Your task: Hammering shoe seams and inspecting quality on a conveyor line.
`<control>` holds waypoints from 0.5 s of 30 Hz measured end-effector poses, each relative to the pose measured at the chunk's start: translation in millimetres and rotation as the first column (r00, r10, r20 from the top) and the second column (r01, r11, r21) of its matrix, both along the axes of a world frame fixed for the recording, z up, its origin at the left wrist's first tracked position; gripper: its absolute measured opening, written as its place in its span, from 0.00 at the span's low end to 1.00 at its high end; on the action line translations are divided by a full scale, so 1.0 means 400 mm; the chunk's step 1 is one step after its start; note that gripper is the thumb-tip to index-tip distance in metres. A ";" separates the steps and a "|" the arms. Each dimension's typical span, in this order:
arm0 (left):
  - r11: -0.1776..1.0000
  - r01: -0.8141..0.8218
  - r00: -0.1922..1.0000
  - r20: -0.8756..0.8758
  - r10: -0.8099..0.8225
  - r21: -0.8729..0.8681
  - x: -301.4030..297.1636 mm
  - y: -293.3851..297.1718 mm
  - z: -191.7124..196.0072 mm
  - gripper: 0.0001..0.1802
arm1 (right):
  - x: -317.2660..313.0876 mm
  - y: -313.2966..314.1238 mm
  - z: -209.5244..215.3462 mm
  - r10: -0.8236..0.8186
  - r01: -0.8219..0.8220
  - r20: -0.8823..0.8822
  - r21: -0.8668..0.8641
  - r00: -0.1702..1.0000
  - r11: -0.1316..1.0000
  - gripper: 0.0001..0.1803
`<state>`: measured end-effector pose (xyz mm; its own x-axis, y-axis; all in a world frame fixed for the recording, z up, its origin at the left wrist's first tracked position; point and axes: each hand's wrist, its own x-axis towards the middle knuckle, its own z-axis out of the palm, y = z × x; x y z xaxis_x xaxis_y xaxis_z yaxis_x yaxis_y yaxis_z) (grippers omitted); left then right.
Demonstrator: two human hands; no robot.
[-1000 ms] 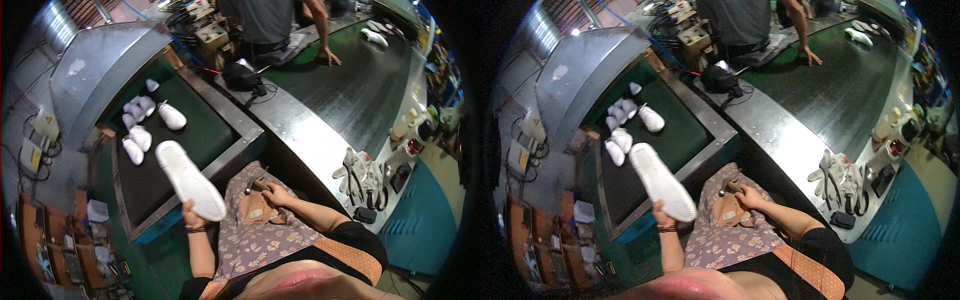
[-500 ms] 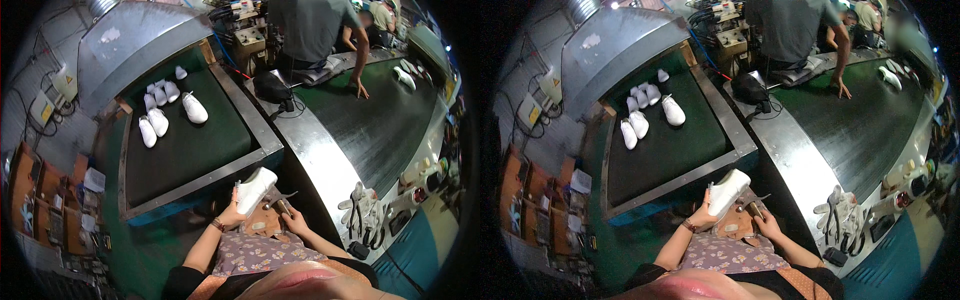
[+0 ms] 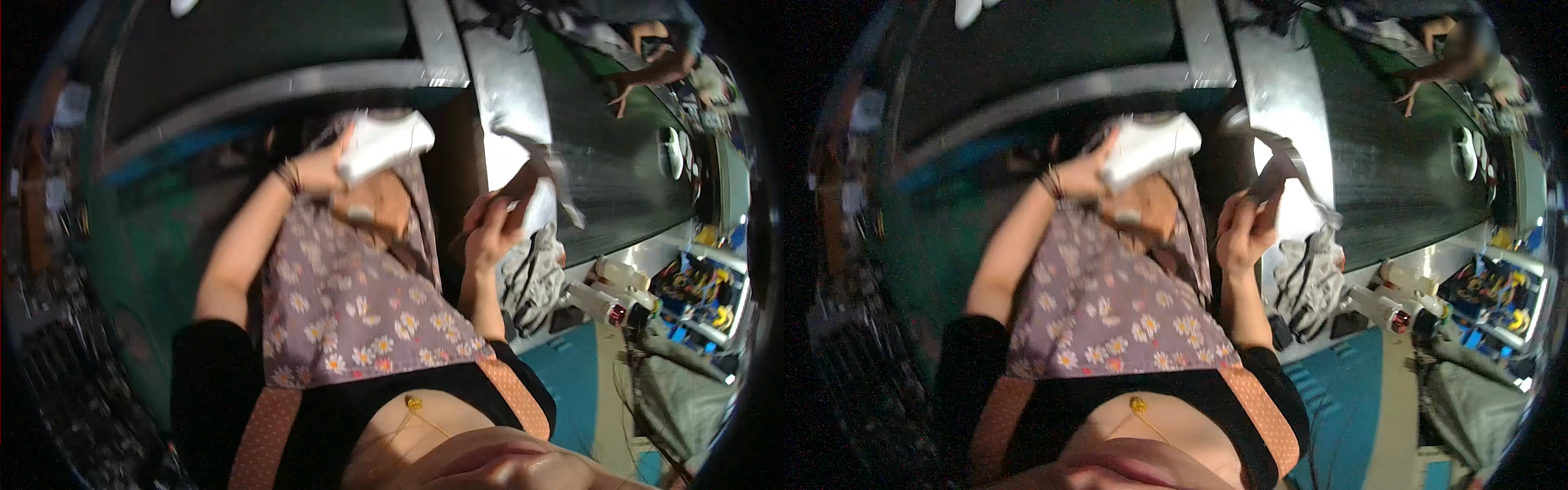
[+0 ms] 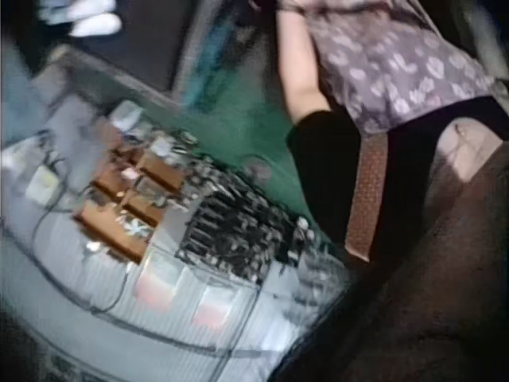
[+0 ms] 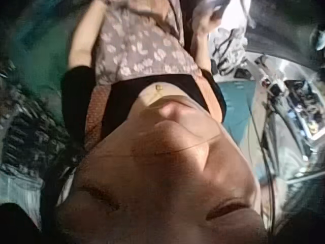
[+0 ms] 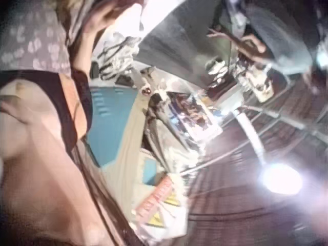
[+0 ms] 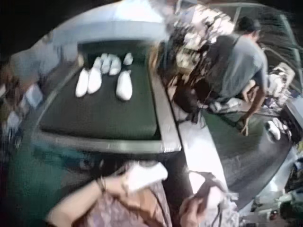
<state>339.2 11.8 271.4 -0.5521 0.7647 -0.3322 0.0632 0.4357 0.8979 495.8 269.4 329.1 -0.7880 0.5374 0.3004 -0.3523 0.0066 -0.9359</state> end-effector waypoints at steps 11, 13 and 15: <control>0.973 -0.043 0.999 -0.042 0.034 -0.226 -0.018 0.015 -0.065 0.70 | -0.043 -0.032 -0.142 0.297 -0.491 0.401 0.573 0.866 0.656 0.29; 0.987 -0.053 0.998 -0.052 0.045 -0.152 -0.015 0.000 -0.081 0.69 | -0.024 -0.045 -0.126 0.190 -0.286 0.220 0.594 0.957 0.752 0.31; 0.998 -0.055 0.994 -0.098 0.055 0.006 -0.021 -0.004 -0.091 0.69 | -0.013 -0.061 -0.135 0.204 -0.225 0.098 0.325 0.974 0.919 0.32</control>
<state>330.9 10.1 235.2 -0.6232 0.7334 -0.2717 0.1275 0.4381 0.8899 490.7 245.1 275.1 -0.8956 0.2310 0.3801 -0.3228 0.2505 -0.9127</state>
